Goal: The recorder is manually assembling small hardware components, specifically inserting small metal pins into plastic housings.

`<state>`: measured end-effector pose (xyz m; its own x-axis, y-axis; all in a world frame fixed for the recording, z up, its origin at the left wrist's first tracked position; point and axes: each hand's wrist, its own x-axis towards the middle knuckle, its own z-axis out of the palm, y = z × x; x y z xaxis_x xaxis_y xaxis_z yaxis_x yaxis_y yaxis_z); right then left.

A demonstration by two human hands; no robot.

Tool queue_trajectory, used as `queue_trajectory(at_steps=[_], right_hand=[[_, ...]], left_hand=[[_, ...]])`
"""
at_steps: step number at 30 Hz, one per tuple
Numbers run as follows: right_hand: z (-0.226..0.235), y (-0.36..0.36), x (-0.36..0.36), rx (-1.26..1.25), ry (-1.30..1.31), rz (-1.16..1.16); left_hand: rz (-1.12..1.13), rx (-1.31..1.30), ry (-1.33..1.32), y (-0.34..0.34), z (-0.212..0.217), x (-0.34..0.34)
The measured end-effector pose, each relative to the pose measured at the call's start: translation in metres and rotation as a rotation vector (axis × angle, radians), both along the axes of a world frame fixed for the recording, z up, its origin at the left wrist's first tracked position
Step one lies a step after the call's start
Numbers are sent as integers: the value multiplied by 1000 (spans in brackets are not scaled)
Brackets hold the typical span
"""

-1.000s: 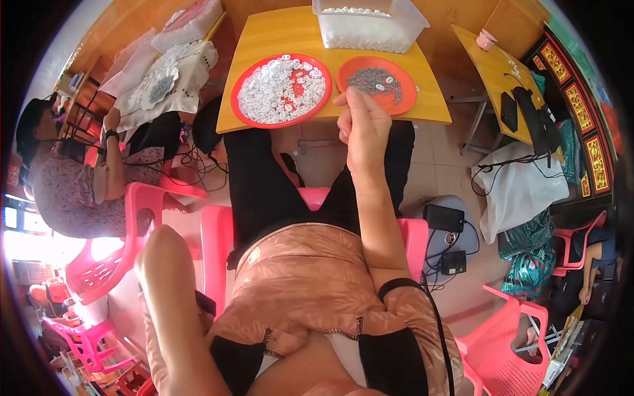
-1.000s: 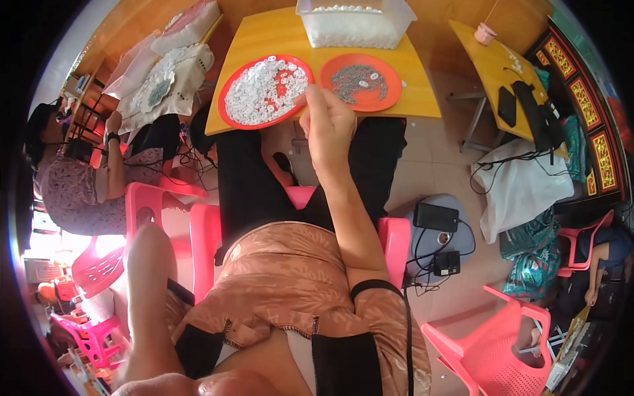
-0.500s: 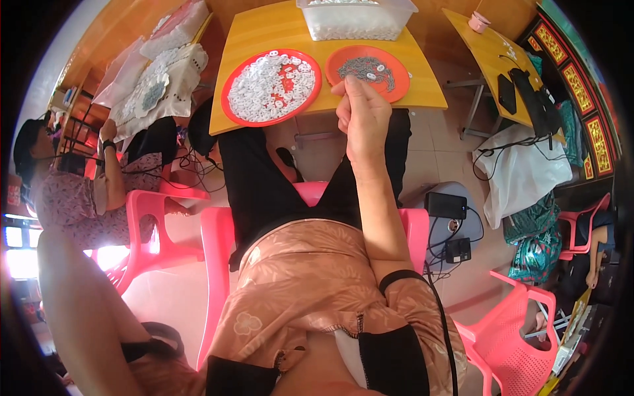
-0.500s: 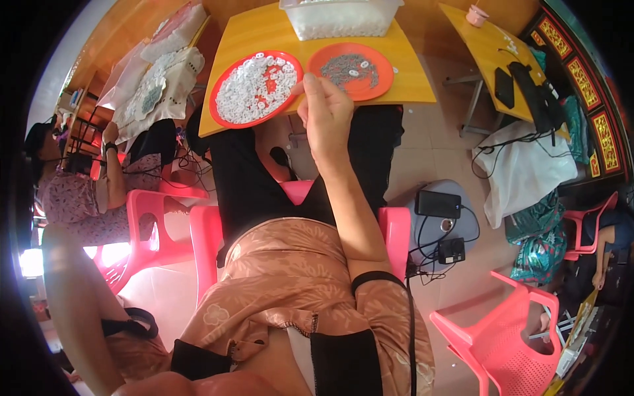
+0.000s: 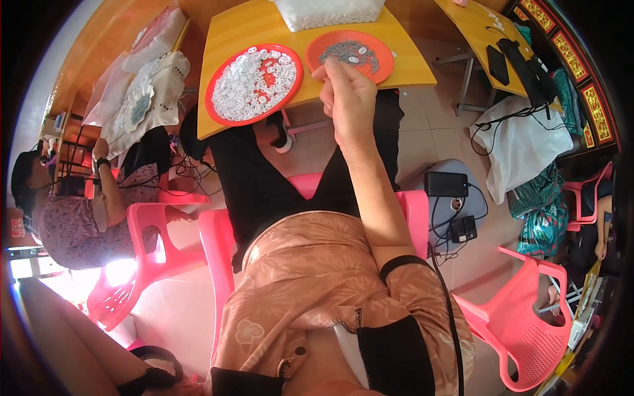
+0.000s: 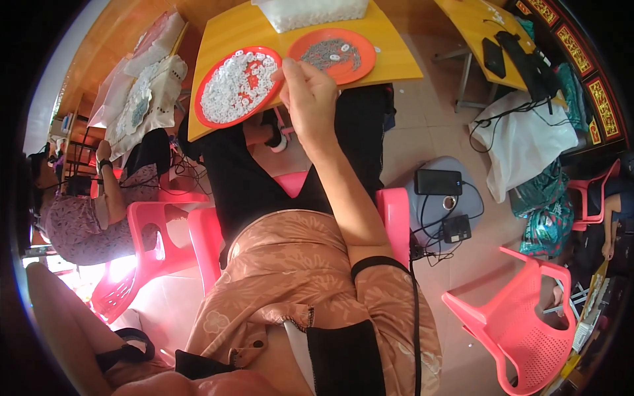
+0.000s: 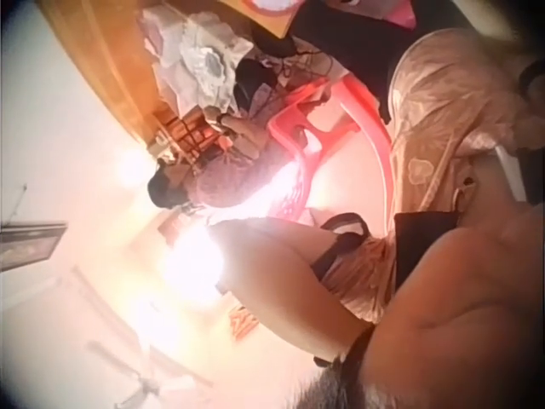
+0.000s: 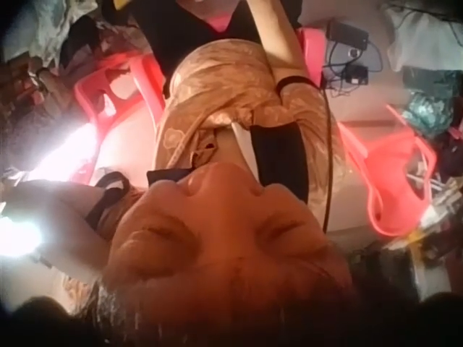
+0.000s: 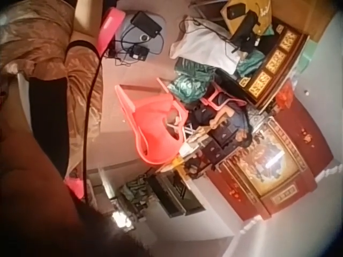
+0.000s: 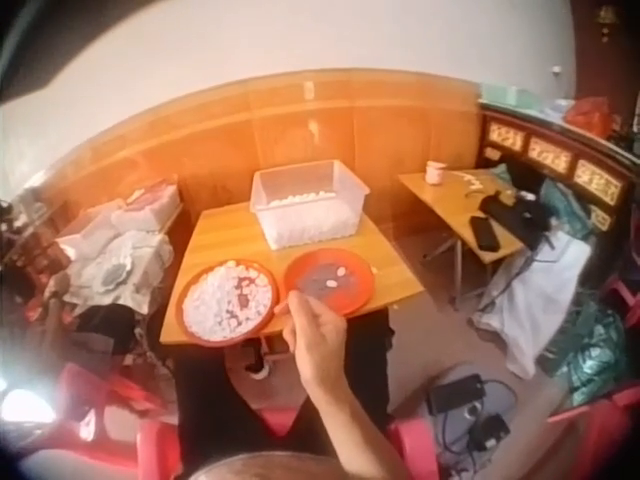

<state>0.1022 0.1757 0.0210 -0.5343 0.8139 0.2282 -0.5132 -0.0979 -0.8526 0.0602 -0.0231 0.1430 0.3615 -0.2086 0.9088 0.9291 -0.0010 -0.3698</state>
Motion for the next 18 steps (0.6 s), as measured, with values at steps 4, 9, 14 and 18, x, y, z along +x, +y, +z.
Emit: queue_trajectory(at_steps=[4,9,14,18], right_hand=[[2,1,2,-7,-21,-10],[1,-3,-3,-25,2,10],[1,-2,1,-27,-33,9],[1,-3,-2,-32,-23,23]], left_hand=[[-19,53,11,-1,-1,5],[-32,133,39,-1,-1,8],[-47,218,83,0,1,9],[-69,291,106,3,0,11]])
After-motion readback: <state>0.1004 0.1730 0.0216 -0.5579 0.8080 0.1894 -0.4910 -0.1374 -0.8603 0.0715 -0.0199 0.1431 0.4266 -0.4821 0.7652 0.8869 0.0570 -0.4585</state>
